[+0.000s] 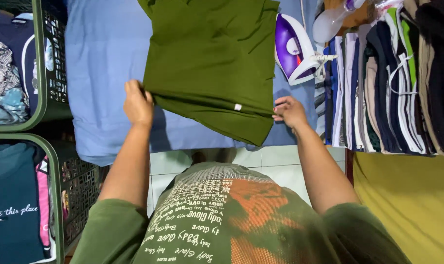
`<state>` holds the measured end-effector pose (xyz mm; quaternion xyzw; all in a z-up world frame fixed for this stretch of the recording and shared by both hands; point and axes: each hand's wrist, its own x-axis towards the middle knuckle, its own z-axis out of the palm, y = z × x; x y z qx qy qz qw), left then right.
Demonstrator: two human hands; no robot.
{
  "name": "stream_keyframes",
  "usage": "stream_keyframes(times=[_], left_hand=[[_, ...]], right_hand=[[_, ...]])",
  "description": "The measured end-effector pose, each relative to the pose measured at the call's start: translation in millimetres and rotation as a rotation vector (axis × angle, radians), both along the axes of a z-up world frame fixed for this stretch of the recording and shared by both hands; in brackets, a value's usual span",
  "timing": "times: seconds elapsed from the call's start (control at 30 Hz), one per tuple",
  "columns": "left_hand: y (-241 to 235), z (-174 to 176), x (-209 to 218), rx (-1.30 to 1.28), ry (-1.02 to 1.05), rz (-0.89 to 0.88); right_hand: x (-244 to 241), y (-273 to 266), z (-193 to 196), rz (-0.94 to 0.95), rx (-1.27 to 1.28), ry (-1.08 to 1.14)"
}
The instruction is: Iron and fold a green t-shirt on an ironing board.
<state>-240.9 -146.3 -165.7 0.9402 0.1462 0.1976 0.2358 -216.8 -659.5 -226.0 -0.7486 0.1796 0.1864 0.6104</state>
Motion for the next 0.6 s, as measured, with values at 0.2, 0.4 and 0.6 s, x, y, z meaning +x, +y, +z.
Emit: stream_keyframes(times=[0.2,0.4,0.6], left_hand=[[-12,10,-20,0.165,0.142,-0.029],[-42,19,-16,0.327,0.042,-0.442],[-88,12,-17,0.298,0.065,-0.757]], right_hand=[[-11,23,2,0.036,-0.093,0.084],[-12,35,15,0.24,-0.569,0.014],[3,14,-18,0.183,-0.368,-0.045]])
